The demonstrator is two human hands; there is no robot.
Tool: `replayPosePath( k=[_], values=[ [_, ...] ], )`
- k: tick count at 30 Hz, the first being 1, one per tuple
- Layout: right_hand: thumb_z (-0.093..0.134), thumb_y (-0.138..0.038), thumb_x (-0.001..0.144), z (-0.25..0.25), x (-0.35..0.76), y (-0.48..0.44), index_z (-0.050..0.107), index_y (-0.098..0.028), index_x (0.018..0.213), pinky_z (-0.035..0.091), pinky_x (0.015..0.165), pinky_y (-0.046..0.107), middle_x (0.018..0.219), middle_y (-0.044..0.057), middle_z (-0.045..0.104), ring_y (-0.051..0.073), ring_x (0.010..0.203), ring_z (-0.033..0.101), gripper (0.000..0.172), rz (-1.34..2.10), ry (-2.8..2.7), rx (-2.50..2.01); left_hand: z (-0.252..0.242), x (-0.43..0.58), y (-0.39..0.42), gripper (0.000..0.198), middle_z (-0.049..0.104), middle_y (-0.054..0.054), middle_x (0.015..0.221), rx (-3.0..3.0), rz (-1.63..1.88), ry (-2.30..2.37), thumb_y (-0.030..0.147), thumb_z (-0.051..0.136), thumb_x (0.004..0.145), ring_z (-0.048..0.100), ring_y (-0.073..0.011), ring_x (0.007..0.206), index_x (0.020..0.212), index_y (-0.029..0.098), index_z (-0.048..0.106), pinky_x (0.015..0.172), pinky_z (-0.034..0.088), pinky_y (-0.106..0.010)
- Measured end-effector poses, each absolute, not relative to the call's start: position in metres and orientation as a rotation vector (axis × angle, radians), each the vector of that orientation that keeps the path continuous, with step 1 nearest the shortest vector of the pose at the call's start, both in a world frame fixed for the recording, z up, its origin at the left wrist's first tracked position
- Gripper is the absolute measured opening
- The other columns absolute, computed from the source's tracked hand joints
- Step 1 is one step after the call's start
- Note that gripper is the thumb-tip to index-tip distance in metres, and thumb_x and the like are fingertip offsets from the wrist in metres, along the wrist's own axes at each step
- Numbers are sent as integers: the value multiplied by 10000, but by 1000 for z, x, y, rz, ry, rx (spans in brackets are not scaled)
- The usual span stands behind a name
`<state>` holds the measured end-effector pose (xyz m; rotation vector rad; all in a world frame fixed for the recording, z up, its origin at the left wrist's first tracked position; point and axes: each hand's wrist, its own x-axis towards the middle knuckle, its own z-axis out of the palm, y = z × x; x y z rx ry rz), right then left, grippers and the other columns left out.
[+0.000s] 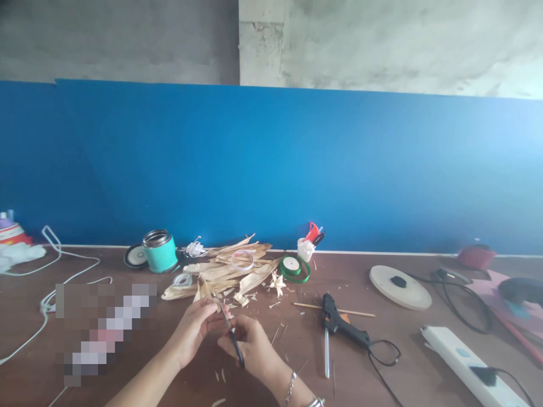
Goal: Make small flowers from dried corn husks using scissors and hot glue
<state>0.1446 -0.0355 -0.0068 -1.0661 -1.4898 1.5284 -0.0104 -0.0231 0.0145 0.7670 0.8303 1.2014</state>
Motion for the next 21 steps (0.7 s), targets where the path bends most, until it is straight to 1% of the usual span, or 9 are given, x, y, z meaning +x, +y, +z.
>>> replayPosePath(
  k=[6, 10, 15, 18, 20, 21],
  values=[
    [734, -425, 653, -7, 146, -36, 543, -164, 721, 290, 340, 164, 503, -90, 462, 36, 361, 358, 330, 1531, -1503, -1091, 10, -14, -21, 208, 718, -77, 773, 789, 1185, 811, 285, 713, 655, 687, -223, 735, 661, 153, 552, 705, 528, -340],
    [728, -399, 662, -11, 147, -34, 558, -159, 725, 291, 334, 158, 497, -90, 457, 37, 357, 365, 301, 1505, -1531, -1099, 9, -15, -20, 196, 717, -76, 788, 790, 1162, 817, 287, 702, 663, 684, -222, 736, 673, 157, 556, 711, 526, -342],
    [722, -396, 671, -12, 150, -32, 588, -150, 747, 291, 339, 166, 476, -88, 451, 46, 350, 379, 290, 1437, -1520, -1147, 15, -15, -20, 210, 700, -56, 803, 813, 1216, 858, 304, 724, 635, 657, -197, 776, 645, 164, 568, 730, 514, -307],
    [736, -384, 669, -8, 149, -31, 598, -152, 807, 346, 416, 175, 567, -56, 527, 64, 452, 438, 304, 1386, -1416, -1054, 19, -14, -22, 187, 680, -40, 806, 899, 1240, 948, 296, 711, 633, 631, -196, 794, 597, 167, 580, 726, 494, -289],
    [764, -360, 646, -4, 146, -32, 600, -159, 837, 382, 490, 183, 653, -33, 572, 81, 548, 479, 322, 1365, -1329, -968, 22, -11, -25, 167, 674, -34, 804, 982, 1246, 1008, 283, 707, 633, 616, -198, 810, 580, 167, 599, 715, 472, -262],
    [780, -354, 625, -2, 145, -33, 598, -164, 833, 384, 503, 186, 672, -29, 580, 84, 565, 486, 336, 1375, -1281, -949, 23, -9, -27, 156, 673, -32, 796, 1016, 1246, 1029, 281, 711, 629, 613, -198, 803, 584, 169, 612, 705, 463, -252]
  ],
)
